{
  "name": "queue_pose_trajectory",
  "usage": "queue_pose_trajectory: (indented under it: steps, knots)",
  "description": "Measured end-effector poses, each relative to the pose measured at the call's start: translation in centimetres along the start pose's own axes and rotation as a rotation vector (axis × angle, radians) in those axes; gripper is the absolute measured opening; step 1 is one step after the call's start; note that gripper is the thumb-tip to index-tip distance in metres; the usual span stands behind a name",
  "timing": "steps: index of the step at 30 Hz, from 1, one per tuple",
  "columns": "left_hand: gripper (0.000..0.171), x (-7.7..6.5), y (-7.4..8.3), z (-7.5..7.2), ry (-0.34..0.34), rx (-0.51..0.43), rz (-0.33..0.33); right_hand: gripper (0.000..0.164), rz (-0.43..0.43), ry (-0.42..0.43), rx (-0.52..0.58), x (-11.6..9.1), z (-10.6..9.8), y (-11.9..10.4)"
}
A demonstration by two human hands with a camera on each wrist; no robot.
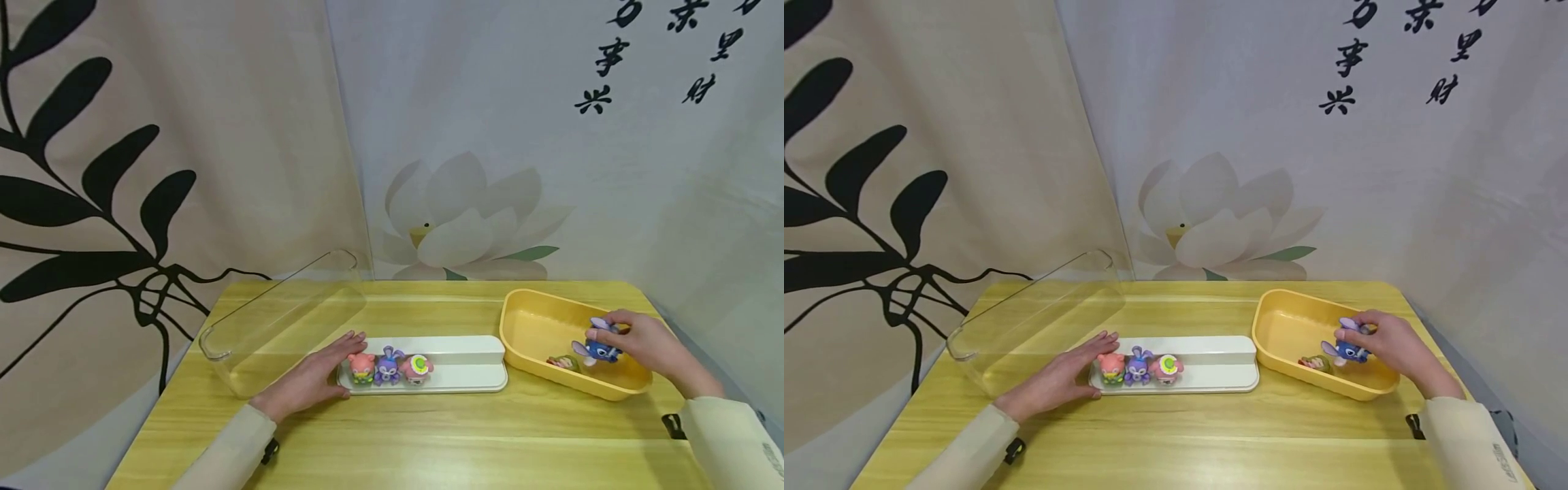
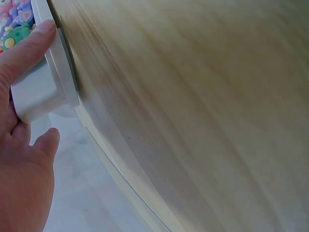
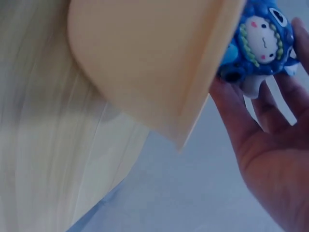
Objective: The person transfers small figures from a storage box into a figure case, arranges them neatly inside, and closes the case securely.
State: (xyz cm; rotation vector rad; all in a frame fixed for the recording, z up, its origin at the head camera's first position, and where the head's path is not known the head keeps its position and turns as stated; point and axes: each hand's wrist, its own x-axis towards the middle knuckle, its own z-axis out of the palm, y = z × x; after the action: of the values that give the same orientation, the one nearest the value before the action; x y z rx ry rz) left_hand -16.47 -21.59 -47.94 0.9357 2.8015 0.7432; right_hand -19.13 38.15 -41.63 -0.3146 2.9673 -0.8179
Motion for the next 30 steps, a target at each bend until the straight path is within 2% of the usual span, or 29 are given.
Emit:
queue_pose_trajectory:
  steps: [8,14,17,22,28,30]
  knots:
    - [0.095,0.0,0.0,0.0,0.006,0.003,0.009,0.037,0.013,0.106,0.076,-0.9,0.5,-1.6]
    - [0.096,0.1,-0.1,0.0,0.008,0.007,0.016,0.049,0.076,0.154,0.197,-1.9,1.1,-3.5]
    - [0.096,0.1,-0.1,0.0,0.004,0.01,0.017,0.053,0.081,0.161,0.241,-2.4,1.6,-4.6]
    - [0.095,0.1,0.0,0.0,0.002,0.013,0.012,0.044,0.031,0.19,0.321,-2.9,2.5,-6.0]
    - [0.095,0.1,0.0,0.0,0.0,0.02,0.016,0.037,-0.042,0.187,0.519,-3.0,3.8,-7.1]
    - [0.096,0.1,-0.1,0.0,0.001,0.021,0.018,0.036,-0.05,0.186,0.546,-3.0,4.2,-7.6]
